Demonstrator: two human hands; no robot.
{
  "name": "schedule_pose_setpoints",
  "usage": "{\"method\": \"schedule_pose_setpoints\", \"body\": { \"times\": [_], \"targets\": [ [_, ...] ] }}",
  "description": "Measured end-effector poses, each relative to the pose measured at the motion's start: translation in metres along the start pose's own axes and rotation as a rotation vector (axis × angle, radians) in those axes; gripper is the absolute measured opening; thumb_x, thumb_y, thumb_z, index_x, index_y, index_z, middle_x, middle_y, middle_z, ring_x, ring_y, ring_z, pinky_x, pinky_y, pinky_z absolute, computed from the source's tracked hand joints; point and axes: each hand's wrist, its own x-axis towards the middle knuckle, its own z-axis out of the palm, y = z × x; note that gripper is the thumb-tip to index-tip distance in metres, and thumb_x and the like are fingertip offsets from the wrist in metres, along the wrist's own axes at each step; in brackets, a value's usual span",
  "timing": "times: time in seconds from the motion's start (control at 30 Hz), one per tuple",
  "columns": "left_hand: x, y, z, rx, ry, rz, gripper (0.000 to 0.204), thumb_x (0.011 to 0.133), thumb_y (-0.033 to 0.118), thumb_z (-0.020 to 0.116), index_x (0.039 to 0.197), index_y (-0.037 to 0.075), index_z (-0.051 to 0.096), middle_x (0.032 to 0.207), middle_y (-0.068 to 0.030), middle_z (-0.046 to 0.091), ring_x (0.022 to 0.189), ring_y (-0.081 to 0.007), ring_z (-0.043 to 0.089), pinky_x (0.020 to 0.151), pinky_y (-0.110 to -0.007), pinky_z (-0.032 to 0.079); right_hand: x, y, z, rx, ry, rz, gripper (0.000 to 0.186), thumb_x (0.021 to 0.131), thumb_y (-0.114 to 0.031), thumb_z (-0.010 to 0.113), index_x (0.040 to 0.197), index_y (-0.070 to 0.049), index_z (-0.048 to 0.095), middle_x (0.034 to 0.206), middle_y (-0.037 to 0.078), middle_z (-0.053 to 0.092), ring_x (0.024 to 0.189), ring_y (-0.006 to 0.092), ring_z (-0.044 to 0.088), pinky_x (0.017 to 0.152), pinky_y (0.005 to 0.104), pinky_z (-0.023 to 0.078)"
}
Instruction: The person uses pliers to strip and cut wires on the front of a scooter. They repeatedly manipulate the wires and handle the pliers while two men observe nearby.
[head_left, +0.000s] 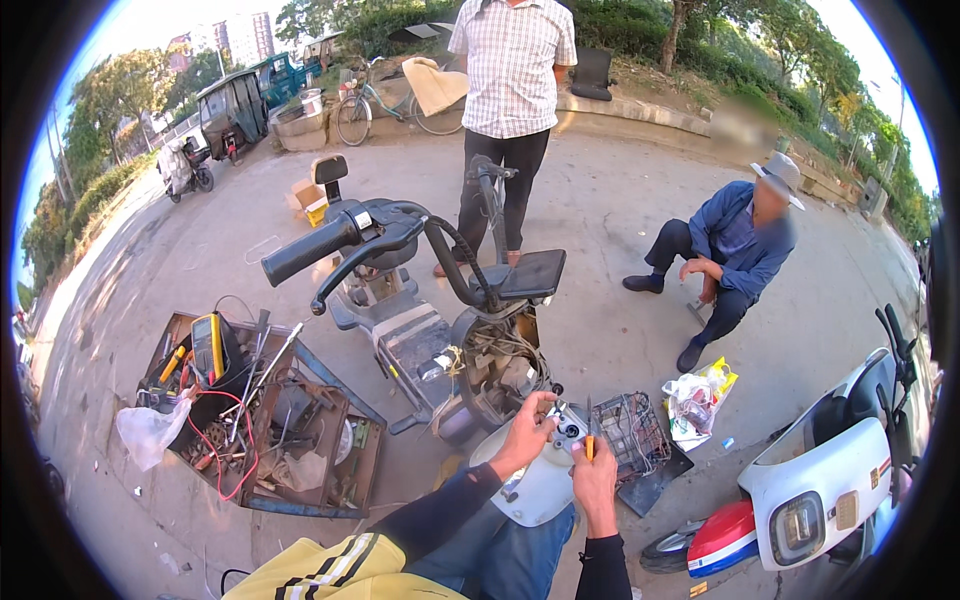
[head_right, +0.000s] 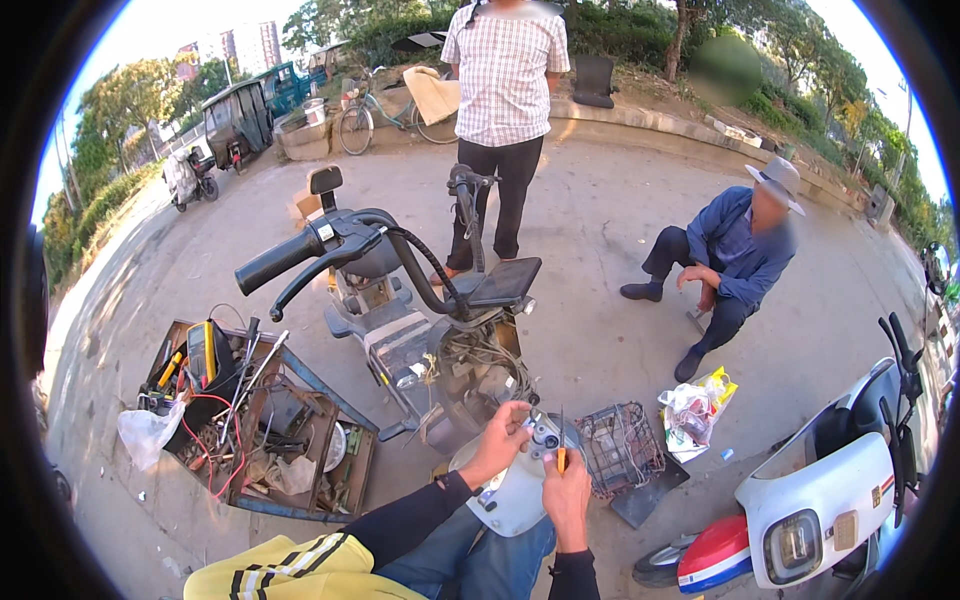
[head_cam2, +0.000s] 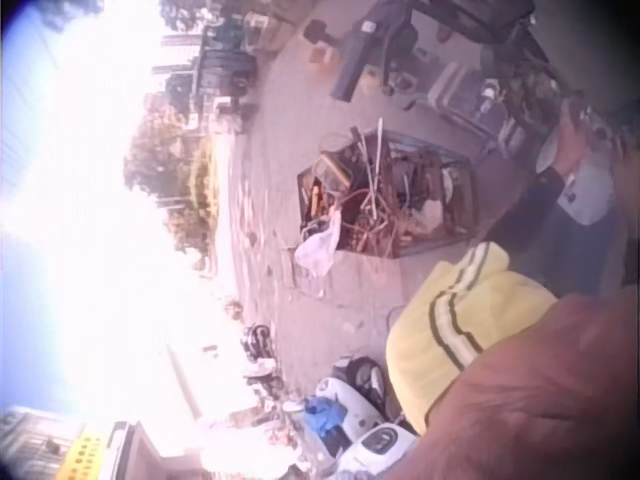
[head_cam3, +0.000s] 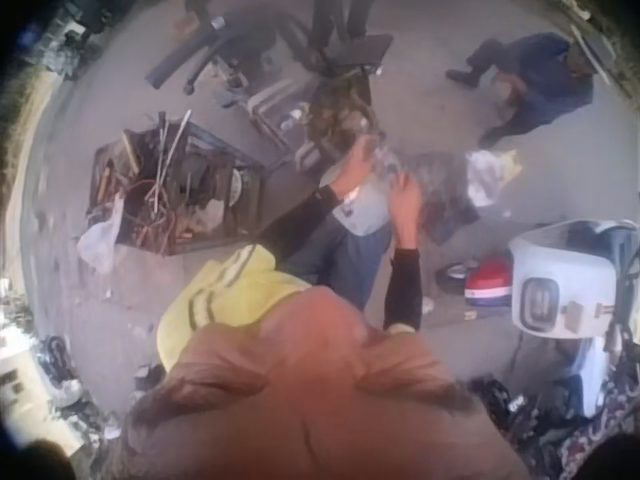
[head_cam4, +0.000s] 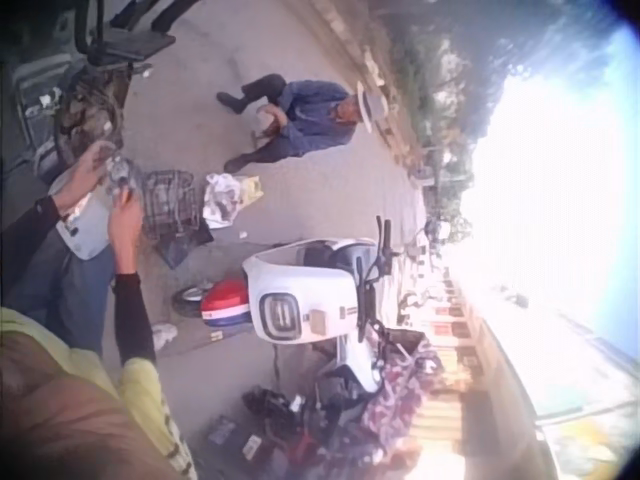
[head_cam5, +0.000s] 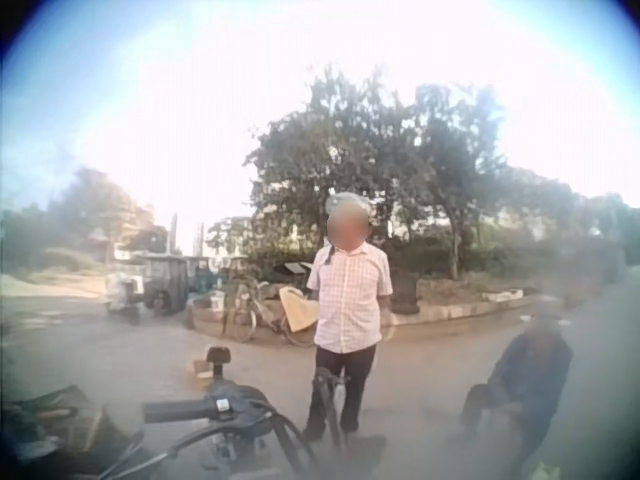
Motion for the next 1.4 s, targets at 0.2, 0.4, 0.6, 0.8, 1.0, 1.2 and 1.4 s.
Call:
{"method": "schedule_pose_setpoints", "body": {
  "times": [0.2, 0.4, 0.6, 0.8, 1.0, 1.2, 1.4],
  "targets": [
    [-0.002, 0.005, 0.001, 0.203, 0.019, 0.084, 0.026, 0.098, 0.0, 0.065, 0.124, -0.001, 0.061, 0.115, -0.0081, 0.07, 0.082, -0.0097, 0.064, 0.07, -0.027, 0.055, -0.019, 0.01, -0.009, 0.249, -0.072, 0.063, 0.027, 0.1, -0.021, 0.065, 0.106, 0.005, 0.063, 0.074, 0.007, 0.063, 0.057, 0.0153, 0.063, 0.052, 0.0317, 0.048],
    [0.002, -0.002, 0.0, 0.286, 0.07, 0.164, 0.025, 0.097, 0.002, 0.067, 0.121, -0.001, 0.064, 0.098, -0.0094, 0.073, 0.075, -0.014, 0.067, 0.071, -0.032, 0.055, -0.032, 0.018, -0.02, 0.311, -0.139, 0.127, 0.025, 0.101, -0.021, 0.064, 0.106, 0.003, 0.064, 0.076, 0.005, 0.062, 0.058, 0.0156, 0.065, 0.052, 0.03, 0.049],
    [0.007, 0.004, 0.002, 0.307, 0.083, 0.121, 0.027, 0.094, 0.001, 0.069, 0.12, -0.003, 0.065, 0.095, -0.0082, 0.072, 0.075, -0.0105, 0.065, 0.069, -0.028, 0.054, -0.027, 0.018, -0.031, 0.504, -0.314, 0.308, 0.034, 0.101, -0.028, 0.065, 0.111, 0.004, 0.067, 0.083, 0.009, 0.068, 0.067, 0.0173, 0.07, 0.061, 0.0322, 0.052],
    [0.008, 0.01, -0.003, 0.319, 0.032, 0.071, 0.036, 0.091, -0.001, 0.068, 0.127, -0.003, 0.065, 0.113, -0.0111, 0.074, 0.085, -0.0131, 0.067, 0.075, -0.03, 0.054, -0.022, 0.006, -0.039, -0.043, -0.202, 0.027, 0.039, 0.097, -0.032, 0.068, 0.114, 0.003, 0.068, 0.085, 0.017, 0.074, 0.078, 0.0301, 0.073, 0.07, 0.0435, 0.054],
    [0.016, 0.005, -0.004, 0.306, 0.055, 0.087, 0.037, 0.092, -0.003, 0.067, 0.129, -0.007, 0.063, 0.115, -0.0145, 0.074, 0.086, -0.013, 0.069, 0.079, -0.029, 0.057, -0.016, -0.008, -0.031, -0.529, 0.033, -0.217, 0.027, 0.089, -0.013, 0.069, 0.113, -0.002, 0.068, 0.104, 0.02, 0.069, 0.087, 0.0401, 0.073, 0.077, 0.0486, 0.058],
    [0.023, 0.005, -0.008, 0.379, 0.057, 0.105, 0.04, 0.092, 0.005, 0.07, 0.131, -0.005, 0.063, 0.119, -0.0206, 0.075, 0.096, -0.0218, 0.073, 0.086, -0.035, 0.057, 0.004, -0.016, -0.021, -0.738, 0.16, -0.383, 0.017, 0.089, -0.012, 0.066, 0.102, -0.001, 0.066, 0.092, 0.015, 0.066, 0.082, 0.035, 0.074, 0.072, 0.0462, 0.058],
    [0.038, 0.008, -0.008, 0.331, 0.036, 0.126, 0.04, 0.093, 0.006, 0.069, 0.13, -0.005, 0.063, 0.117, -0.0218, 0.075, 0.093, -0.0224, 0.074, 0.086, -0.035, 0.057, 0.031, -0.024, -0.016, -0.774, 0.1, -0.36, 0.023, 0.091, -0.017, 0.068, 0.107, -0.001, 0.068, 0.094, 0.019, 0.07, 0.077, 0.0375, 0.074, 0.064, 0.0461, 0.059]
  ]
}}
